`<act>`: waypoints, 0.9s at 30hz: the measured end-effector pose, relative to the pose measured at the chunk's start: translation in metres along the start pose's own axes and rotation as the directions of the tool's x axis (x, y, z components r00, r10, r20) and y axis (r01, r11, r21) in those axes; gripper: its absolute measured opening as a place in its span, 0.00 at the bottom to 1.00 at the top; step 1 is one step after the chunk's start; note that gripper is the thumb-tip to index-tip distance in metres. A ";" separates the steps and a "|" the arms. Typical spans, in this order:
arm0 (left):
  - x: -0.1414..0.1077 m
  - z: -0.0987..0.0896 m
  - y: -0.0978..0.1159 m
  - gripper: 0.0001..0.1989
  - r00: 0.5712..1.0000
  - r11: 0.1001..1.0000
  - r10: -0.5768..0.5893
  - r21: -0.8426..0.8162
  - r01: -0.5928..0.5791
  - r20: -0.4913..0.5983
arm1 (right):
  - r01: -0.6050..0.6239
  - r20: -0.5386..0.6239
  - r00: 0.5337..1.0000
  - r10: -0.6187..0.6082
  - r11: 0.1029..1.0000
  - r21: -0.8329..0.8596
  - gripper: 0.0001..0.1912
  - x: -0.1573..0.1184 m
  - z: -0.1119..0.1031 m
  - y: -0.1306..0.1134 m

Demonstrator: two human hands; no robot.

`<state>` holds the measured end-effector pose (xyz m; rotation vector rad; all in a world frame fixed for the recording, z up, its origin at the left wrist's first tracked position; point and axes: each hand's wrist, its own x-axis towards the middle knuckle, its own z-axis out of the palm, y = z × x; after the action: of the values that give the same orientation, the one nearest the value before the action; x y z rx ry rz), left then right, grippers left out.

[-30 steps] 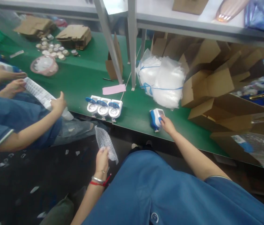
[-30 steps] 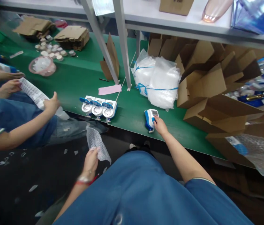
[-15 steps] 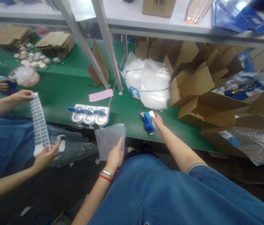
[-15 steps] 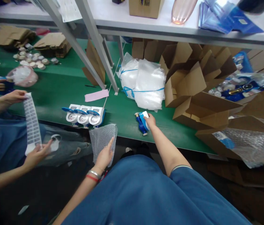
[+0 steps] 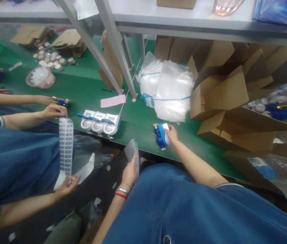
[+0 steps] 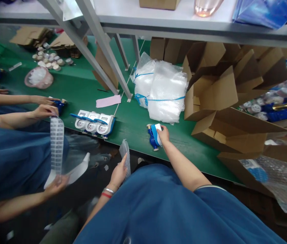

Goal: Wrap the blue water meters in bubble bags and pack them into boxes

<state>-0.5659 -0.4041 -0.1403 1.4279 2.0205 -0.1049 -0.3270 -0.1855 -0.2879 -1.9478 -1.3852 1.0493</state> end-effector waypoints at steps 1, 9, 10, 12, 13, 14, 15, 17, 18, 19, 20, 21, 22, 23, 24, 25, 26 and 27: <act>-0.002 0.002 0.001 0.38 1.000 1.000 -0.009 -0.010 0.009 -0.003 | 0.000 0.001 1.000 0.000 1.000 0.005 0.25 0.001 0.001 0.001; -0.017 0.019 0.002 0.36 0.995 0.995 -0.093 -0.043 0.094 0.023 | 0.010 -0.015 1.000 -0.009 0.999 0.031 0.26 0.000 0.007 -0.002; -0.015 0.020 0.003 0.36 0.995 0.995 -0.093 -0.023 0.093 0.027 | 0.015 -0.019 1.000 -0.014 0.999 0.032 0.26 -0.001 0.007 -0.002; -0.005 0.021 0.009 0.38 0.998 0.996 -0.069 0.053 0.069 0.001 | 0.033 -0.024 0.999 -0.032 0.999 0.033 0.26 -0.002 0.006 -0.003; 0.003 0.020 0.013 0.39 0.999 0.994 -0.034 0.106 0.036 -0.024 | 0.046 -0.024 0.999 -0.045 0.998 0.036 0.27 -0.002 0.005 -0.002; 0.014 0.018 0.020 0.39 0.999 0.986 0.014 0.166 -0.006 -0.047 | 0.063 -0.022 0.998 -0.062 0.997 0.044 0.28 -0.001 0.003 -0.001; 0.027 0.016 0.028 0.40 0.996 0.972 0.070 0.229 -0.055 -0.059 | 0.080 -0.016 0.997 -0.079 0.995 0.060 0.29 0.000 0.002 0.000; 0.056 0.014 0.048 0.41 0.981 0.926 0.187 0.343 -0.160 -0.049 | 0.104 0.015 0.994 -0.106 0.989 0.108 0.31 0.003 -0.001 0.003; 0.071 0.014 0.060 0.41 0.970 0.896 0.241 0.391 -0.211 -0.030 | 0.107 0.035 0.993 -0.113 0.986 0.131 0.31 0.005 -0.002 0.004; 0.085 0.016 0.072 0.41 0.956 0.865 0.292 0.428 -0.261 -0.008 | 0.105 0.054 0.992 -0.114 0.983 0.149 0.31 0.008 -0.003 0.006; 0.097 0.020 0.084 0.41 0.941 0.835 0.339 0.454 -0.311 0.021 | 0.100 0.067 0.991 -0.112 0.982 0.158 0.30 0.010 -0.004 0.007; 0.106 0.026 0.095 0.40 0.925 0.809 0.376 0.467 -0.356 0.054 | 0.094 0.075 0.991 -0.107 0.982 0.162 0.30 0.012 -0.005 0.008; 0.114 0.033 0.105 0.40 0.913 0.791 0.398 0.471 -0.390 0.086 | 0.089 0.078 0.992 -0.103 0.982 0.164 0.30 0.014 -0.005 0.009; 0.119 0.040 0.113 0.40 0.907 0.783 0.406 0.469 -0.409 0.112 | 0.085 0.076 0.992 -0.099 0.983 0.165 0.30 0.015 -0.005 0.010; 0.122 0.048 0.119 0.41 0.906 0.784 0.404 0.462 -0.415 0.127 | 0.079 0.076 0.993 -0.093 0.983 0.169 0.30 0.016 -0.005 0.010; 0.124 0.054 0.124 0.41 0.908 0.789 0.397 0.454 -0.413 0.135 | 0.071 0.077 0.993 -0.085 0.983 0.172 0.29 0.016 -0.005 0.011; 0.125 0.060 0.126 0.41 0.910 0.797 0.390 0.444 -0.409 0.140 | 0.063 0.077 0.994 -0.077 0.983 0.174 0.29 0.016 -0.006 0.011; 0.126 0.065 0.128 0.40 0.911 0.804 0.387 0.431 -0.409 0.142 | 0.055 0.078 0.995 -0.069 0.983 0.174 0.29 0.016 -0.006 0.011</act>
<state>-0.4494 -0.2773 -0.2221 2.0966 1.6707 -0.4494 -0.3137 -0.1742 -0.2972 -1.7439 -1.3430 1.1921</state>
